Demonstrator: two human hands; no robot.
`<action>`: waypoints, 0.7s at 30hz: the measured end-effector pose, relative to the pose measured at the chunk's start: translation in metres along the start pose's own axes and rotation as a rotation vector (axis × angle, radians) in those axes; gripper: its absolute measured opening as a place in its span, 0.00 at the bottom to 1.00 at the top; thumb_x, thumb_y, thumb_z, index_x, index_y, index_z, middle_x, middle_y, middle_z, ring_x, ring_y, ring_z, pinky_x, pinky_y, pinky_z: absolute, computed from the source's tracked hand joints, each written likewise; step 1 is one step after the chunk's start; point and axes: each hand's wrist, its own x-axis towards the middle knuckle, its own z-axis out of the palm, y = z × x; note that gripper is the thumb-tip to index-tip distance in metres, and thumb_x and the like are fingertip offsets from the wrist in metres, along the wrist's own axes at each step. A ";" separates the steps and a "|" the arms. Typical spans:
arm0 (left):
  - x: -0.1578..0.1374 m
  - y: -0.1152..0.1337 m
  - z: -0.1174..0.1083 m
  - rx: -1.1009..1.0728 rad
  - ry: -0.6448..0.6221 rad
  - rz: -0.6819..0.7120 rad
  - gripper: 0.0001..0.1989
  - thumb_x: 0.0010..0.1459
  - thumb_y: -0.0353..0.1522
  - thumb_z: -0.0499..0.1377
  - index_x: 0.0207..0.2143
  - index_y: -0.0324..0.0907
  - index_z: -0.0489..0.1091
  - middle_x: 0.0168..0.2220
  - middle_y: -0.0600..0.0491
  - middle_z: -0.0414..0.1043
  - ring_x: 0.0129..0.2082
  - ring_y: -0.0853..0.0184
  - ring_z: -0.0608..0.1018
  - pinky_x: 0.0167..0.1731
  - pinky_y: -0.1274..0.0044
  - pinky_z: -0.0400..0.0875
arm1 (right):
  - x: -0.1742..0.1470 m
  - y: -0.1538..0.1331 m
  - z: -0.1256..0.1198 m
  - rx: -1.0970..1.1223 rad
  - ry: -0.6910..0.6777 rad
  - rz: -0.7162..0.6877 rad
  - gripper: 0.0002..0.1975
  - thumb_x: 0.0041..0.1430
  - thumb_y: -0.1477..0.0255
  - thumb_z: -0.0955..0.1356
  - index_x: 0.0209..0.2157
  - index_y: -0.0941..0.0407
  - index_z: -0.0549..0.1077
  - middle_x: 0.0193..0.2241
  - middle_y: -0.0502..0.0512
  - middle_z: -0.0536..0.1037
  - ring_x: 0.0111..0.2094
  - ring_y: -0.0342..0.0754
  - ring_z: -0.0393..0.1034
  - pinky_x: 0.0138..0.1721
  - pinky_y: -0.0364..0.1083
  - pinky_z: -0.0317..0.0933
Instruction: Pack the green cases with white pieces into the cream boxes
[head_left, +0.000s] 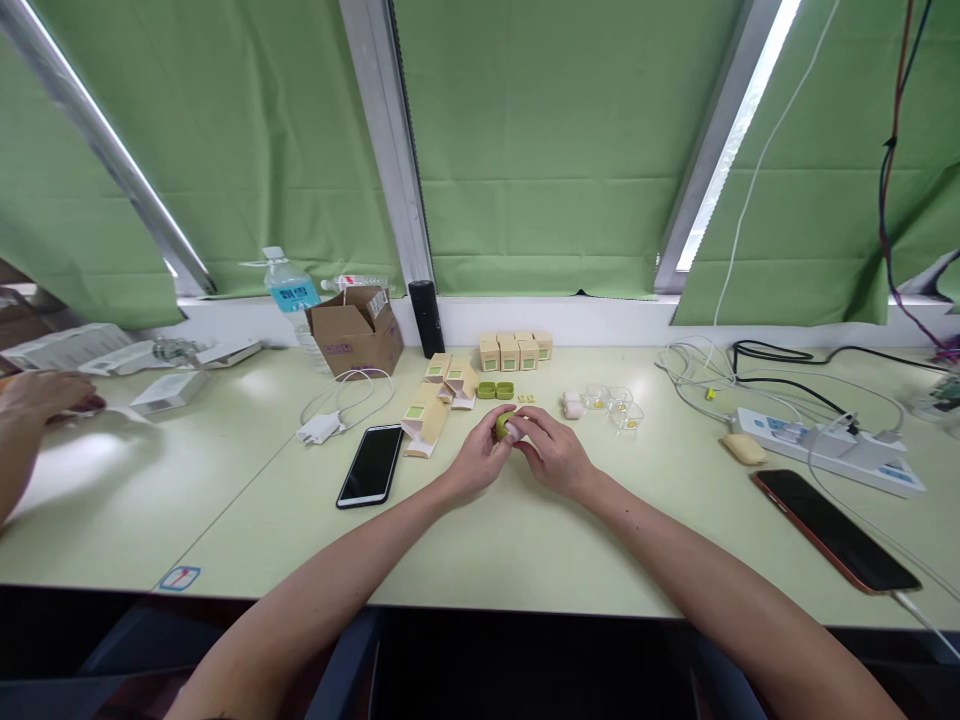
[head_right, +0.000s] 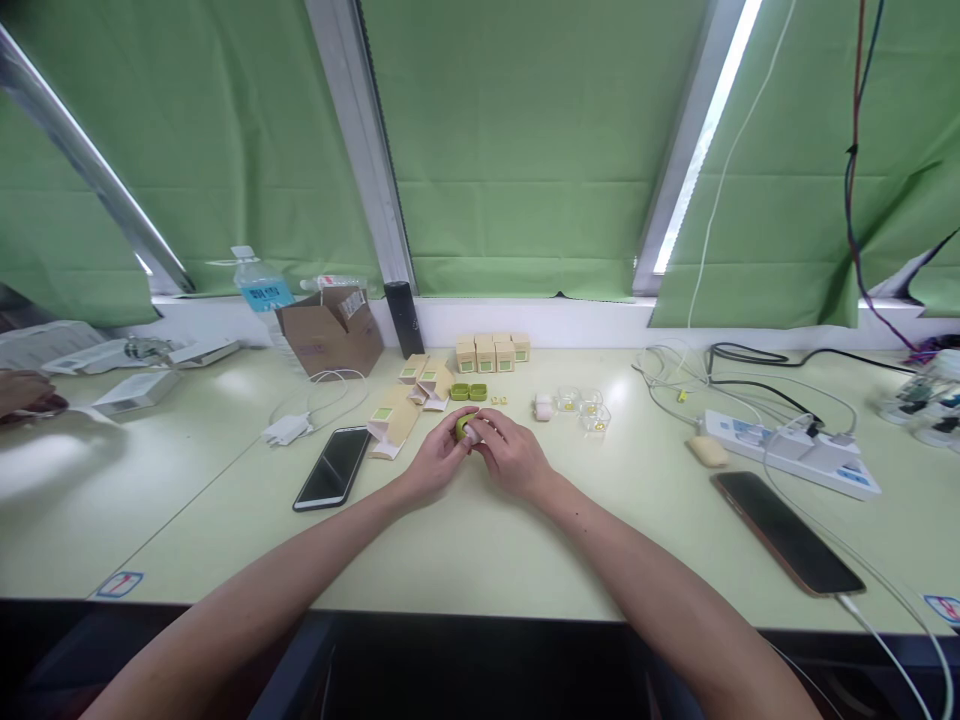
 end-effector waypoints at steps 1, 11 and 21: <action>0.000 0.001 0.000 0.001 -0.008 -0.004 0.26 0.67 0.43 0.58 0.62 0.42 0.63 0.54 0.42 0.73 0.52 0.59 0.78 0.51 0.67 0.76 | 0.000 0.000 0.000 -0.005 -0.003 0.003 0.20 0.70 0.76 0.60 0.61 0.52 0.65 0.49 0.64 0.75 0.48 0.55 0.75 0.41 0.51 0.74; 0.001 0.002 -0.002 -0.032 -0.017 -0.014 0.25 0.66 0.43 0.59 0.61 0.43 0.66 0.55 0.42 0.75 0.49 0.60 0.79 0.47 0.69 0.77 | -0.002 0.001 0.001 -0.063 -0.021 0.046 0.16 0.71 0.74 0.61 0.56 0.51 0.72 0.48 0.64 0.77 0.43 0.52 0.76 0.37 0.47 0.71; 0.005 0.002 0.007 0.018 0.090 -0.097 0.21 0.64 0.43 0.59 0.53 0.39 0.72 0.42 0.48 0.78 0.34 0.67 0.76 0.37 0.72 0.74 | -0.003 -0.002 0.005 -0.134 -0.012 0.094 0.15 0.71 0.74 0.61 0.52 0.52 0.75 0.47 0.61 0.79 0.38 0.48 0.76 0.32 0.44 0.66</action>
